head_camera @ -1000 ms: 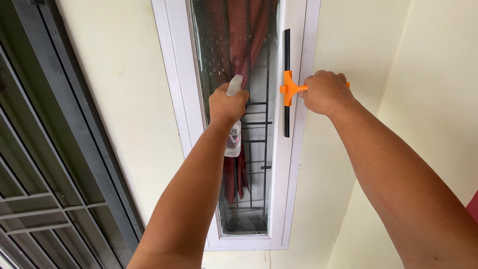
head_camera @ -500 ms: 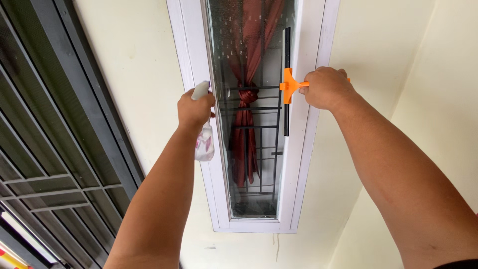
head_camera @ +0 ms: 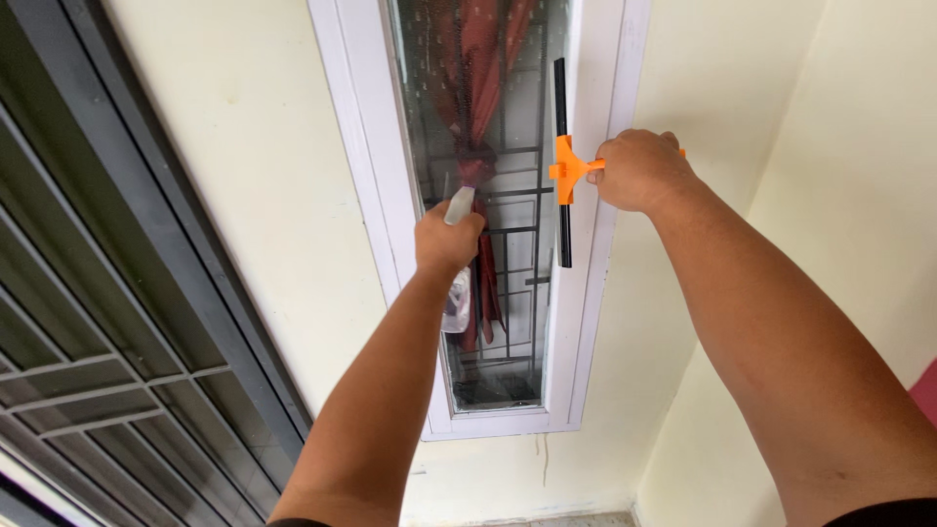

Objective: The person cleans a window pane by spraying liquid onto the glass with a spray bottle and wiping it down with a squeegee.

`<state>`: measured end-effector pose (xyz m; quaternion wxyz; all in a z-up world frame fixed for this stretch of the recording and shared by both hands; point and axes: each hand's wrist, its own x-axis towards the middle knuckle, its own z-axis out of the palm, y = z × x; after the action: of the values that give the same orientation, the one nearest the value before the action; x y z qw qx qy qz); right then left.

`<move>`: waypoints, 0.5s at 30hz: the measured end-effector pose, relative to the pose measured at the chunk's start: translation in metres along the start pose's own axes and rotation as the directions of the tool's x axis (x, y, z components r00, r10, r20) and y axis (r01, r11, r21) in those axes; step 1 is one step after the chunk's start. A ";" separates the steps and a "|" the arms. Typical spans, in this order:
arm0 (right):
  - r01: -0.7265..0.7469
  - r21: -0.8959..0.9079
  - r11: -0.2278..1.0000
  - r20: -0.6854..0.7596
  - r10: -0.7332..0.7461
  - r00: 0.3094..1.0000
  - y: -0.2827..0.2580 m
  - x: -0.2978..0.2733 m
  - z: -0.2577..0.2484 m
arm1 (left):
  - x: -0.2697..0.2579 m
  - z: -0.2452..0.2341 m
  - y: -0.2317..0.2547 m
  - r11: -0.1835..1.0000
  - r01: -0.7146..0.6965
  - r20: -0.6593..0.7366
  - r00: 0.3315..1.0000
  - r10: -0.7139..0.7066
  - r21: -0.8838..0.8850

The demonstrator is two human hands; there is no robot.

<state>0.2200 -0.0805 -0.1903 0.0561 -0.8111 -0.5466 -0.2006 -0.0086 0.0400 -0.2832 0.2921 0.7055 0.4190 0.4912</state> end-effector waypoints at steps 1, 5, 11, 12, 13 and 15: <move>0.011 0.002 1.000 -0.004 -0.011 1.000 0.003 -0.003 0.003 | -0.002 0.009 0.000 1.000 -0.003 0.010 1.000 0.003 -0.003; -0.023 -0.008 1.000 0.077 0.023 0.997 0.012 -0.012 0.013 | -0.015 0.033 -0.002 0.985 0.077 0.120 0.991 -0.059 -0.153; -0.001 -0.037 0.999 0.152 0.006 0.988 0.013 -0.018 0.025 | -0.018 0.026 -0.029 0.987 0.067 0.010 0.998 -0.066 -0.148; 0.017 -0.042 0.999 0.157 -0.010 0.988 0.010 -0.017 0.028 | -0.019 0.017 -0.033 0.926 0.224 0.029 0.974 -0.226 -0.305; 0.035 -0.047 0.998 0.161 -0.027 0.987 0.008 -0.017 0.031 | -0.021 0.008 -0.036 0.923 0.234 0.026 0.971 -0.238 -0.305; 0.054 -0.013 0.998 0.163 -0.052 0.985 0.002 -0.015 0.039 | -0.026 -0.014 -0.042 0.888 0.202 0.005 0.976 -0.220 -0.414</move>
<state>0.2273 -0.0818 -0.2314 -0.0010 -0.8104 -0.5690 -0.1398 -0.0386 0.0370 -0.3249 0.4768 0.5681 0.3863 0.5484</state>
